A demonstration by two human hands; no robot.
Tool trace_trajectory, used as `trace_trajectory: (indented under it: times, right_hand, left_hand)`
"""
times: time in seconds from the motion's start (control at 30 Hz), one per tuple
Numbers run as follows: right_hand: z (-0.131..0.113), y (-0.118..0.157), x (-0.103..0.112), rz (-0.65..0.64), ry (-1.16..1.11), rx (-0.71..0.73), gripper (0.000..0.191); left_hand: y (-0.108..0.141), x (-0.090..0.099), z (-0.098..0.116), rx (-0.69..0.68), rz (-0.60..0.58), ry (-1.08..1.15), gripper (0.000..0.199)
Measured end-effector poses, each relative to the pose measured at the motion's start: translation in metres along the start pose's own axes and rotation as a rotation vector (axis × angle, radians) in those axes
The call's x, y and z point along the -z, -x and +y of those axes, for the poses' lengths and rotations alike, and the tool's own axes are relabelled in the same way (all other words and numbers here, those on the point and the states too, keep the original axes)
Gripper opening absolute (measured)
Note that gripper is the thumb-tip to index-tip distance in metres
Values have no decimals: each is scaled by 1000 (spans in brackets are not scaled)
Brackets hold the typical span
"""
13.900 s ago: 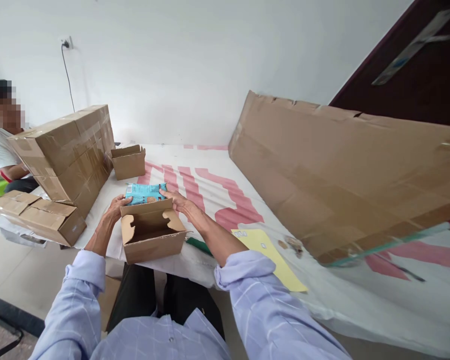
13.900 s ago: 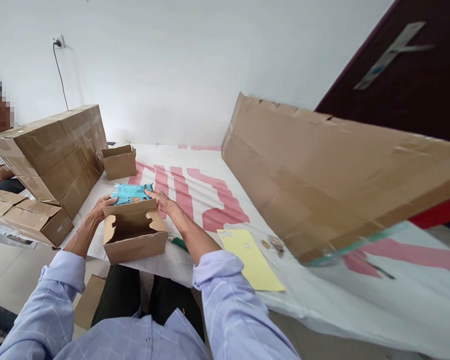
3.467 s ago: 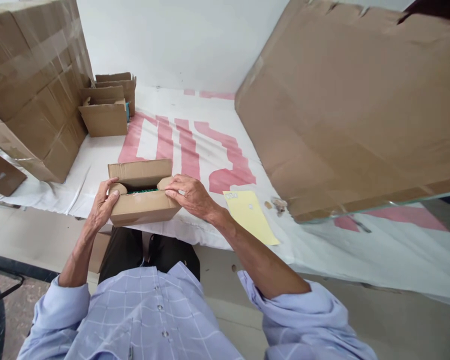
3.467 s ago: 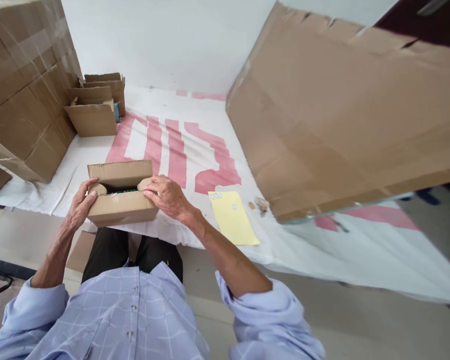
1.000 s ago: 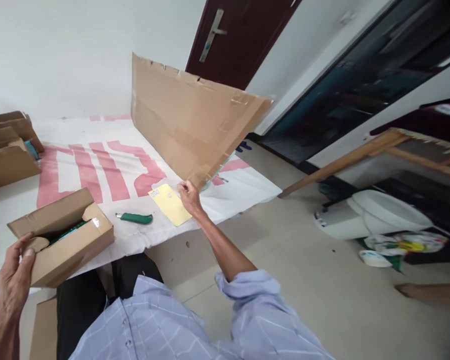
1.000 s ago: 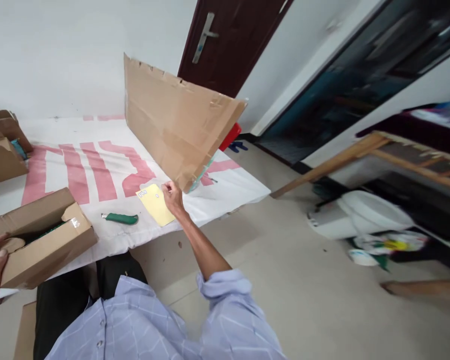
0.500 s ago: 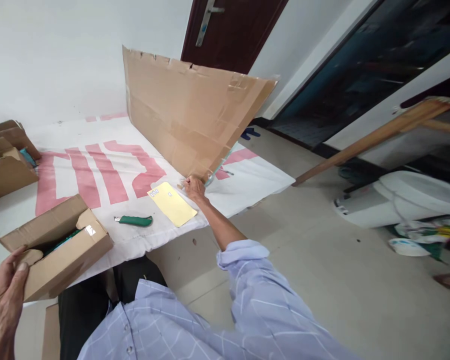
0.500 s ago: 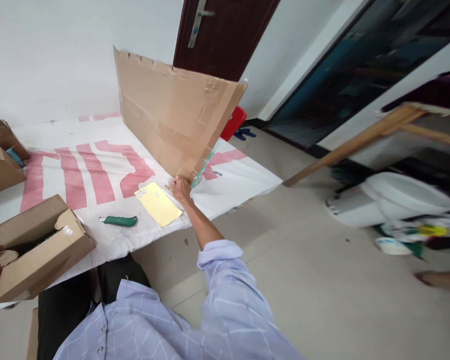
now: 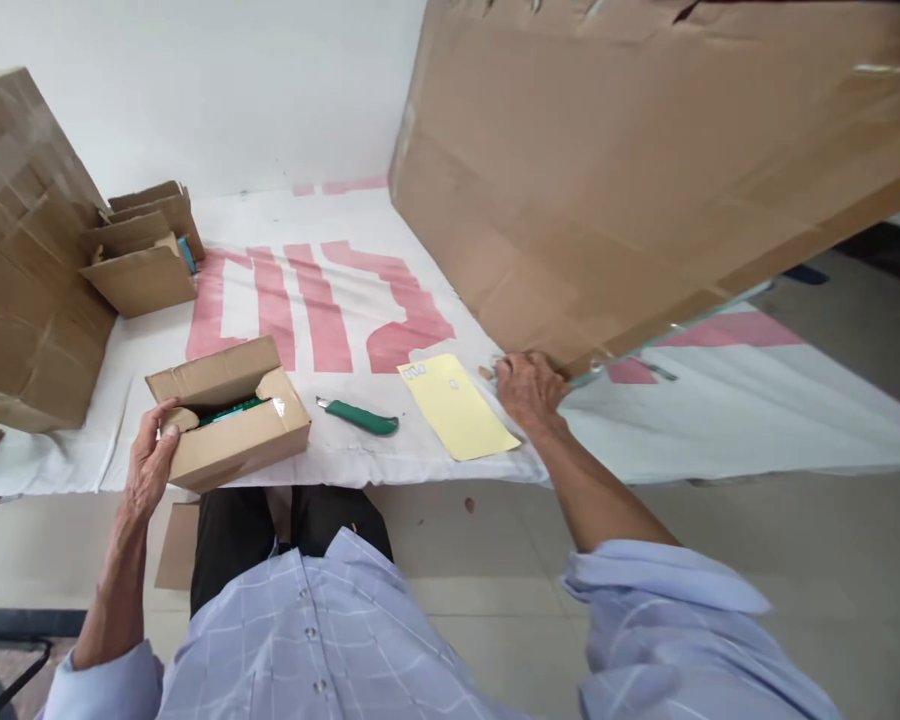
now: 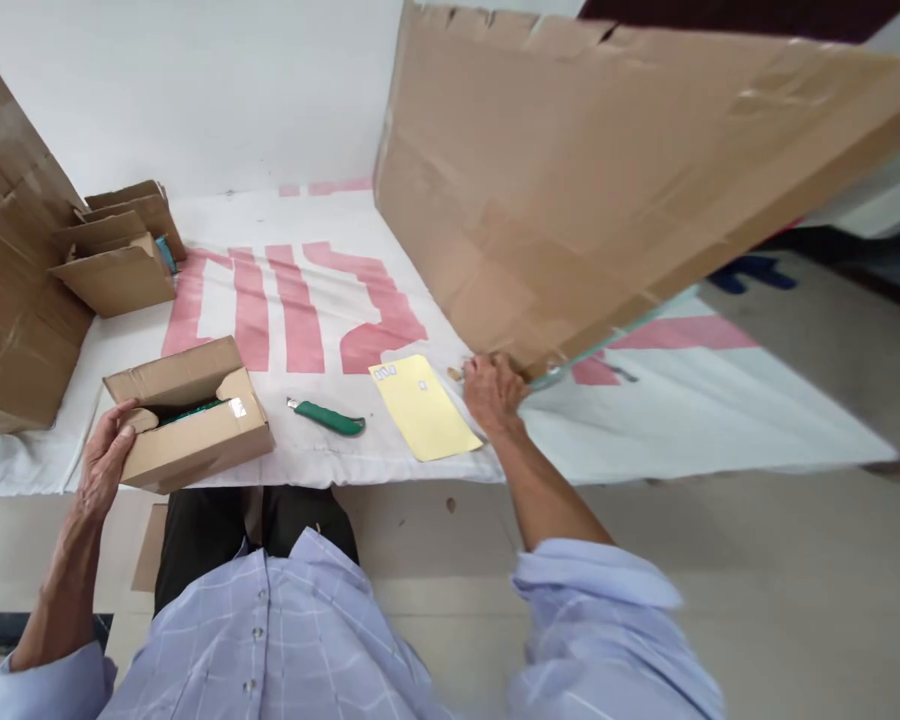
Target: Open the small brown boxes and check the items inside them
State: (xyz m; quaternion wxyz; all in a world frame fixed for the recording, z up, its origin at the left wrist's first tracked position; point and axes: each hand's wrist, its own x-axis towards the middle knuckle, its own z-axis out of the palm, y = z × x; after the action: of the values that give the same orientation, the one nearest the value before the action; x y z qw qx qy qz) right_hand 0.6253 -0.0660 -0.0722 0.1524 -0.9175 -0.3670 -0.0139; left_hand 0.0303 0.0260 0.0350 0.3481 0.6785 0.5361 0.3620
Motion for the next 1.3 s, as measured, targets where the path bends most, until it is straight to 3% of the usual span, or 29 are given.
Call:
trace_trajectory:
  times: [0.37,0.47,0.57,0.63,0.7,0.83,0.9,0.97,1.03,1.13,1.3]
  right_hand:
    - [-6,13,16,-50,41,-1,40]
    - [-9,16,28,8,25,-9,45]
    - [-31,17,43,94,-59,48,44]
    - [-62,22,55,102,-186,186,40]
    - [-106,38,66,65,-372,414,35]
    - [-195,95,87,-28,-654,1080,35]
    - [-222,128,95,-92,-695,1314,37]
    - [-231,155,99,-182,-682,1483,29]
    - [-228,173,100,-247,-646,1554,25]
    - [-227,180,96,-286,-567,1512,31]
    - [-266,169,87,-340,-321,1581,26]
  left_hand:
    - [-3,9,-6,2,-30,113,67]
    - [-8,13,-10,57,-76,186,66]
    - [-10,16,-11,58,-101,219,66]
    - [-11,18,-10,65,-142,238,74]
    - [-10,20,-8,75,-200,233,87]
    - [-7,24,-5,1,-276,135,104]
    - [-5,26,-4,-44,-301,93,112]
    - [-3,26,-4,-66,-322,62,117]
    - [-2,25,-2,-69,-340,34,123]
    - [1,23,1,-59,-360,2,128]
    - [6,16,5,-67,-371,-40,131]
